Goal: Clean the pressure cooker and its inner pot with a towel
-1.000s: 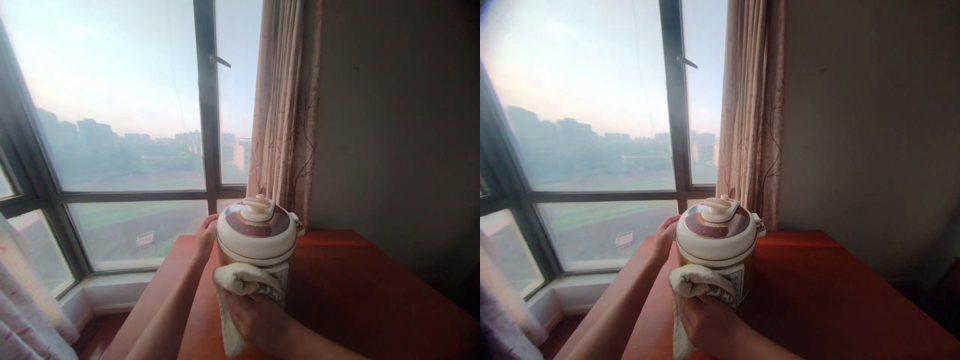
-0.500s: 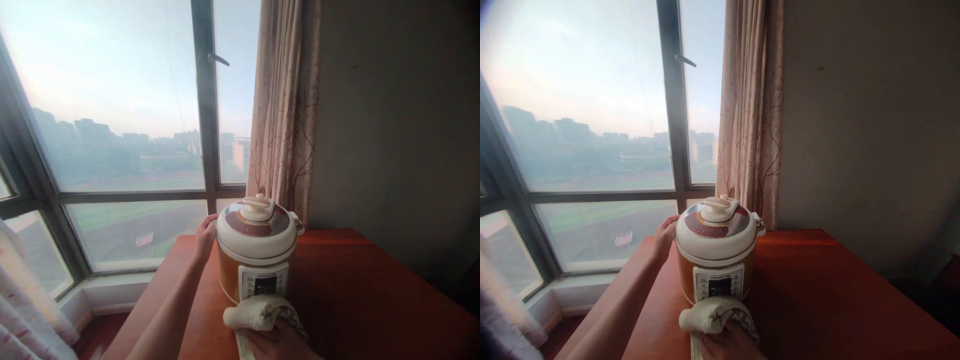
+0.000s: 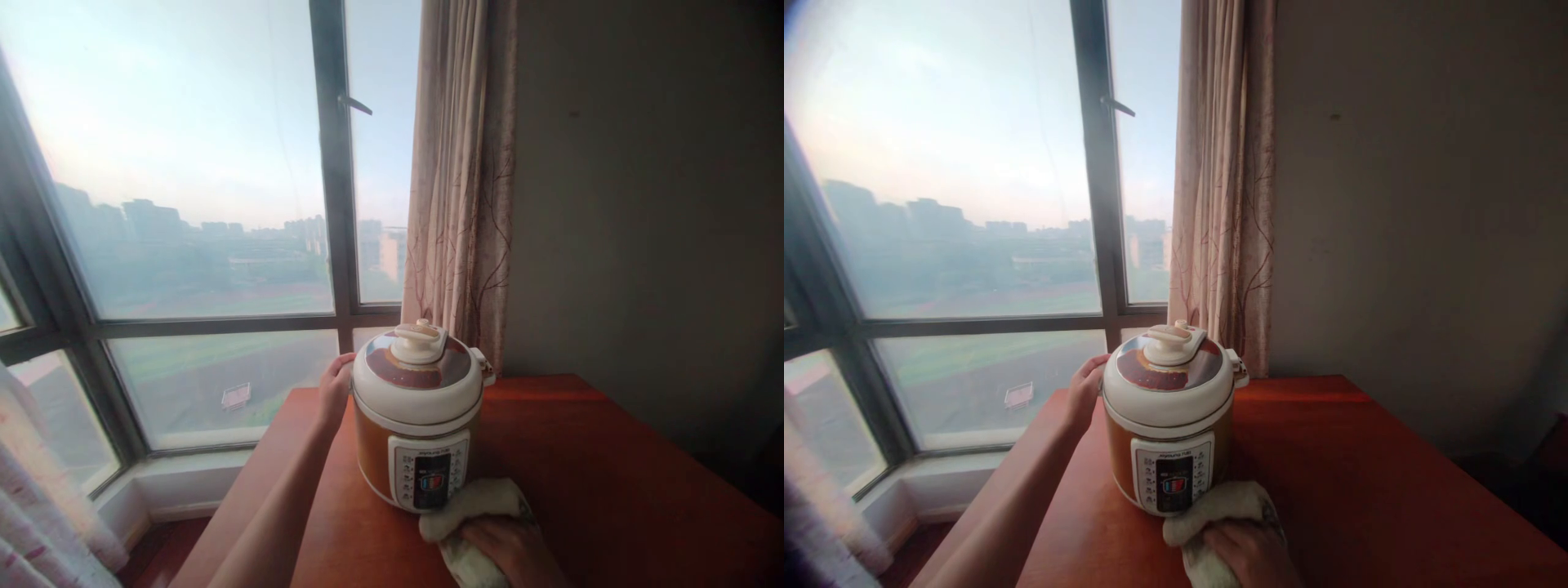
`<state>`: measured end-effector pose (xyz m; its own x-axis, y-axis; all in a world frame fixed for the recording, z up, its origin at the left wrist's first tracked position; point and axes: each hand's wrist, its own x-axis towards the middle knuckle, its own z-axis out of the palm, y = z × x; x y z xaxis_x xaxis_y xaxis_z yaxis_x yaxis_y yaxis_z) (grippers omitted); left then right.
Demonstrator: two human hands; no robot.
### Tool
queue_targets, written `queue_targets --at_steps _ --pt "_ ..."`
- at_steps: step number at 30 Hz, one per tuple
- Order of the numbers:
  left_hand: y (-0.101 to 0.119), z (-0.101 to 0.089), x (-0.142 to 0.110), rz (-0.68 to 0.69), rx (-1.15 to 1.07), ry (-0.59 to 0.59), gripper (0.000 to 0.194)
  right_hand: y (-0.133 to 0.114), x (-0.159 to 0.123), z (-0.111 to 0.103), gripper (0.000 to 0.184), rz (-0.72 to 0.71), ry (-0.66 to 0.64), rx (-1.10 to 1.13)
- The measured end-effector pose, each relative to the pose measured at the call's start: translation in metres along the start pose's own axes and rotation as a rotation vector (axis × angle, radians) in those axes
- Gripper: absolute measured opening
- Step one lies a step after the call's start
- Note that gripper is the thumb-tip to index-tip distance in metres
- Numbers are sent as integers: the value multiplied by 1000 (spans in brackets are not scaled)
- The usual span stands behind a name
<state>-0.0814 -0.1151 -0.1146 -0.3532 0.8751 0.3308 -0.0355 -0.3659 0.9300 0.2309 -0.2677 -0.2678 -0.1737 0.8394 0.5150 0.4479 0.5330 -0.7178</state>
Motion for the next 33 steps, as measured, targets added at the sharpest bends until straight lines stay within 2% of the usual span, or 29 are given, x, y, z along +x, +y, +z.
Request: queue_targets --at_steps 2,3,6,8,10,13,16,18,20,22,24,26,30,33 --pt "-1 0 0 -3 -5 4 34 8 2 -16 39 170 3 87" --pt "-1 0 0 -5 -8 6 35 12 4 -23 37 291 76 152" --pt "-3 0 1 -11 -16 10 36 22 9 -41 23 671 445 465" --pt "-4 0 2 -13 -18 11 36 19 13 -49 33 827 631 695" --pt "-5 0 2 -15 -19 12 36 6 19 -52 46 889 751 852" --pt "-5 0 2 -16 -18 16 36 -27 29 -40 62 871 810 966" --pt "-4 0 1 -17 -12 15 36 -52 37 -5 78 827 796 971" --pt "-3 0 1 -18 -9 14 36 -57 40 22 79 739 747 791" --pt "-2 0 1 -18 -9 14 35 -53 44 44 72 562 659 547" --pt "-2 0 0 -18 -10 17 35 -48 50 58 64 371 599 328" --pt "-1 0 0 -16 -11 23 35 -45 56 64 58 232 582 175" --pt "-1 1 -1 -14 -10 27 35 -45 61 65 53 162 559 88" --pt "-2 1 0 -11 -11 20 35 -48 63 63 48 148 491 36" --pt "-3 1 0 -10 -17 20 36 -40 58 63 50 199 530 88"
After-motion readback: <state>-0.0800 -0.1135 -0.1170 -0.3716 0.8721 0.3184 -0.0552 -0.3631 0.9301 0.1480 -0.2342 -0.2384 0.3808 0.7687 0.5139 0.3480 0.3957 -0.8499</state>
